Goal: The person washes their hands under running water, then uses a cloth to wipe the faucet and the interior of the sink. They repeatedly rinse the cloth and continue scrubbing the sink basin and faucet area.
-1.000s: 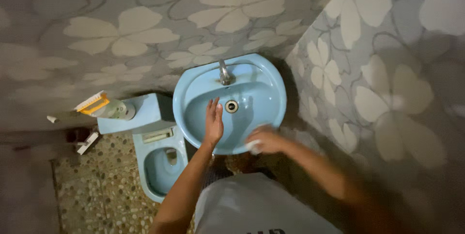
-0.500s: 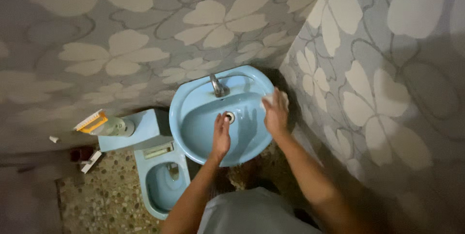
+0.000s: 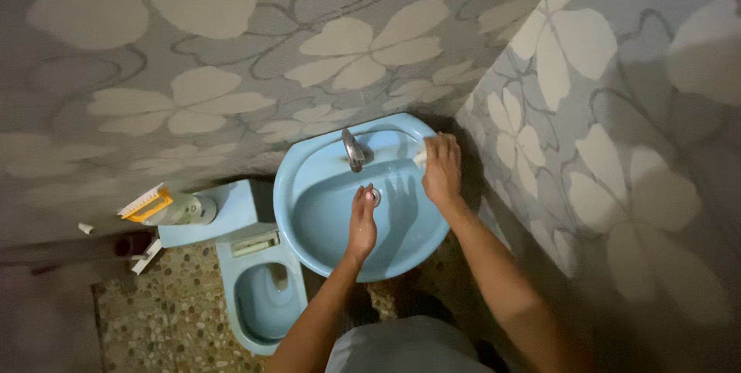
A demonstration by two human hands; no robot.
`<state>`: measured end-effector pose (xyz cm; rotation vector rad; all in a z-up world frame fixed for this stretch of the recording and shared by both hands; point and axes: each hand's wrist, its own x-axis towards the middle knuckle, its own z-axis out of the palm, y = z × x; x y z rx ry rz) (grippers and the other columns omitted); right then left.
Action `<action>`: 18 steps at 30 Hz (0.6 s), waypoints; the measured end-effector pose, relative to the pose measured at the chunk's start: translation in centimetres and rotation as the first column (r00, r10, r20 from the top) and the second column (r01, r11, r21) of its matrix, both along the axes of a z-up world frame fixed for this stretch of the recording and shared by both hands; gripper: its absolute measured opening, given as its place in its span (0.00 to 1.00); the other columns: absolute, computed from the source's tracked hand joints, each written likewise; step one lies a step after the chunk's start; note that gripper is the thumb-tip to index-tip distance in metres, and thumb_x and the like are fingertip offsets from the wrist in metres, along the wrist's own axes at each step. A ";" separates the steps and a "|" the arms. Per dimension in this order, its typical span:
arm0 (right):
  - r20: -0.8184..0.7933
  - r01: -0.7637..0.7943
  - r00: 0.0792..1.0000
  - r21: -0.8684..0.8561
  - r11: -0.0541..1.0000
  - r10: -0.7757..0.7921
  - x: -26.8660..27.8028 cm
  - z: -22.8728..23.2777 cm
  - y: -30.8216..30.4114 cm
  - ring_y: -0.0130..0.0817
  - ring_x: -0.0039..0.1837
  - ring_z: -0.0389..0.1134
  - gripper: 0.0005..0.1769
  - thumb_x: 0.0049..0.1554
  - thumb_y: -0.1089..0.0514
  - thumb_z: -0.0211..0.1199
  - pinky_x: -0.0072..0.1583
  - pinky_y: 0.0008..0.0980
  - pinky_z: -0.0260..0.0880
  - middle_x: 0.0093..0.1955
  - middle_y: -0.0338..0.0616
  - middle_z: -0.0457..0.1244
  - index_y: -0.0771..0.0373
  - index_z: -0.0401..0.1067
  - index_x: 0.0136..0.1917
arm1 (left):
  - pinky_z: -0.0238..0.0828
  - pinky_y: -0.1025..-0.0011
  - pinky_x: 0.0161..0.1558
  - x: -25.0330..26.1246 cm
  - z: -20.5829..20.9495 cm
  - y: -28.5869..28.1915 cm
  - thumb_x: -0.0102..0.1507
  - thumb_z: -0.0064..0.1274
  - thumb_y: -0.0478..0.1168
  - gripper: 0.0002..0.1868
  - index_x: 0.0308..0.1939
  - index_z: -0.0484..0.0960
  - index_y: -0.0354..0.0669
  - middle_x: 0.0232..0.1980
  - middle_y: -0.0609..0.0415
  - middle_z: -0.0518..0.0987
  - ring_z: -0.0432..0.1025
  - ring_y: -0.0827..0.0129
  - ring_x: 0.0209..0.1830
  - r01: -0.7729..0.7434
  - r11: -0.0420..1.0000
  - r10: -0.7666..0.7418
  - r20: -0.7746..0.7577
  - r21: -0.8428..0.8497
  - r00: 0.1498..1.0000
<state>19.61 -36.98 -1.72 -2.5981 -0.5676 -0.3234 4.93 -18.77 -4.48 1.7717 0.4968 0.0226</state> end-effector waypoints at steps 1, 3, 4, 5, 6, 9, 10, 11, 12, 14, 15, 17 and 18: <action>0.001 -0.037 0.999 0.037 0.999 0.037 1.1 -0.3 0.3 0.66 0.76 0.52 0.30 0.51 0.70 0.61 0.76 0.58 0.49 0.72 0.65 0.56 0.71 0.65 0.68 | 0.45 0.59 0.77 0.3 0.0 0.0 0.73 0.27 0.62 0.37 0.72 0.70 0.37 0.80 0.36 0.56 0.52 0.48 0.80 -0.002 1.000 0.002 -0.006 -0.003 1.000; -0.012 -0.104 0.994 0.082 0.991 0.105 3.2 -1.0 0.9 0.65 0.76 0.52 0.28 0.51 0.69 0.61 0.76 0.58 0.48 0.71 0.65 0.57 0.72 0.64 0.66 | 0.45 0.59 0.76 0.6 0.1 -0.1 0.72 0.28 0.63 0.38 0.72 0.70 0.37 0.80 0.37 0.56 0.52 0.48 0.80 -0.006 0.999 0.005 -0.028 -0.041 1.000; -0.028 -0.133 0.990 0.091 0.987 0.136 4.1 -1.4 1.5 0.65 0.76 0.53 0.28 0.51 0.69 0.61 0.76 0.58 0.48 0.70 0.65 0.57 0.72 0.65 0.65 | 0.46 0.59 0.76 0.9 0.1 -0.1 0.72 0.28 0.63 0.38 0.72 0.70 0.37 0.80 0.38 0.55 0.52 0.48 0.80 -0.009 0.998 0.006 -0.038 -0.058 0.999; -0.045 -0.162 0.985 0.102 0.982 0.167 4.8 -2.0 2.3 0.66 0.76 0.53 0.27 0.51 0.68 0.61 0.76 0.58 0.47 0.70 0.66 0.58 0.72 0.65 0.64 | 0.46 0.59 0.76 1.1 0.1 -0.1 0.72 0.28 0.63 0.38 0.72 0.69 0.36 0.81 0.38 0.55 0.52 0.48 0.80 -0.011 0.996 0.008 -0.039 -0.090 0.999; -0.043 -0.186 0.981 0.048 0.981 0.188 5.4 -2.6 3.5 0.63 0.76 0.54 0.26 0.50 0.68 0.61 0.76 0.56 0.49 0.70 0.65 0.58 0.70 0.66 0.63 | 0.46 0.59 0.76 1.4 0.2 -0.2 0.72 0.29 0.63 0.38 0.72 0.68 0.36 0.81 0.38 0.54 0.53 0.48 0.80 -0.014 0.993 0.009 -0.040 -0.121 0.999; -0.019 -0.215 0.976 0.041 0.976 0.216 5.9 -4.1 8.0 0.59 0.76 0.56 0.23 0.50 0.67 0.62 0.77 0.52 0.53 0.71 0.62 0.59 0.66 0.68 0.61 | 0.46 0.59 0.76 1.4 0.7 0.2 0.72 0.28 0.63 0.39 0.73 0.67 0.35 0.80 0.38 0.54 0.52 0.49 0.80 -0.014 0.992 0.010 -0.036 -0.123 0.999; -0.002 -0.196 0.980 0.138 0.971 0.198 5.3 -4.5 9.5 0.61 0.75 0.56 0.22 0.51 0.65 0.64 0.75 0.53 0.54 0.71 0.62 0.59 0.65 0.69 0.60 | 0.47 0.60 0.76 1.4 0.8 0.5 0.72 0.28 0.63 0.39 0.73 0.67 0.35 0.80 0.37 0.54 0.51 0.49 0.80 -0.013 0.994 0.009 -0.033 -0.109 0.999; 0.014 -0.178 0.984 0.234 0.956 0.179 4.7 -4.8 10.5 0.62 0.74 0.56 0.20 0.52 0.62 0.66 0.74 0.54 0.54 0.70 0.61 0.58 0.64 0.69 0.58 | 0.48 0.60 0.76 1.4 0.7 0.8 0.72 0.28 0.63 0.39 0.73 0.67 0.34 0.80 0.37 0.55 0.52 0.49 0.80 -0.018 0.994 0.016 -0.021 -0.109 1.000; -0.004 -0.189 0.980 0.265 0.946 0.197 4.1 -5.1 11.1 0.60 0.75 0.56 0.21 0.53 0.64 0.65 0.73 0.52 0.56 0.71 0.58 0.59 0.61 0.71 0.60 | 0.49 0.60 0.76 1.3 0.6 1.1 0.72 0.28 0.63 0.39 0.72 0.67 0.33 0.80 0.37 0.56 0.53 0.49 0.80 -0.023 0.994 0.022 -0.009 -0.109 1.000; -0.033 -0.211 0.972 0.325 0.922 0.234 3.8 -5.4 12.6 0.55 0.76 0.58 0.23 0.54 0.66 0.64 0.72 0.48 0.61 0.71 0.51 0.60 0.57 0.73 0.63 | 0.48 0.61 0.76 1.6 0.2 2.0 0.73 0.28 0.62 0.39 0.71 0.69 0.32 0.79 0.37 0.58 0.54 0.49 0.80 -0.025 0.997 0.025 0.003 -0.080 1.000; -0.068 -0.209 0.968 0.308 0.928 0.240 3.9 -5.5 12.7 0.54 0.76 0.58 0.22 0.55 0.65 0.64 0.71 0.48 0.62 0.72 0.50 0.60 0.56 0.73 0.63 | 0.46 0.61 0.77 1.3 0.0 2.2 0.73 0.27 0.62 0.39 0.71 0.69 0.32 0.79 0.37 0.59 0.54 0.50 0.80 -0.025 0.998 0.024 -0.008 -0.056 1.000; -0.138 -0.197 0.961 0.268 0.943 0.240 4.5 -5.3 12.5 0.51 0.75 0.59 0.20 0.59 0.63 0.64 0.70 0.47 0.64 0.72 0.47 0.61 0.54 0.74 0.65 | 0.44 0.62 0.77 0.7 -0.3 2.5 0.73 0.28 0.62 0.39 0.71 0.70 0.32 0.79 0.37 0.60 0.53 0.50 0.80 -0.043 0.997 0.040 -0.044 -0.062 0.998; -0.115 -0.254 0.951 0.229 0.940 0.285 4.5 -5.1 11.9 0.51 0.75 0.59 0.22 0.55 0.63 0.64 0.70 0.47 0.63 0.72 0.47 0.61 0.54 0.74 0.63 | 0.44 0.62 0.77 0.4 -0.3 2.6 0.72 0.29 0.62 0.39 0.71 0.70 0.33 0.79 0.38 0.59 0.53 0.51 0.80 -0.063 0.994 0.056 -0.070 -0.090 0.996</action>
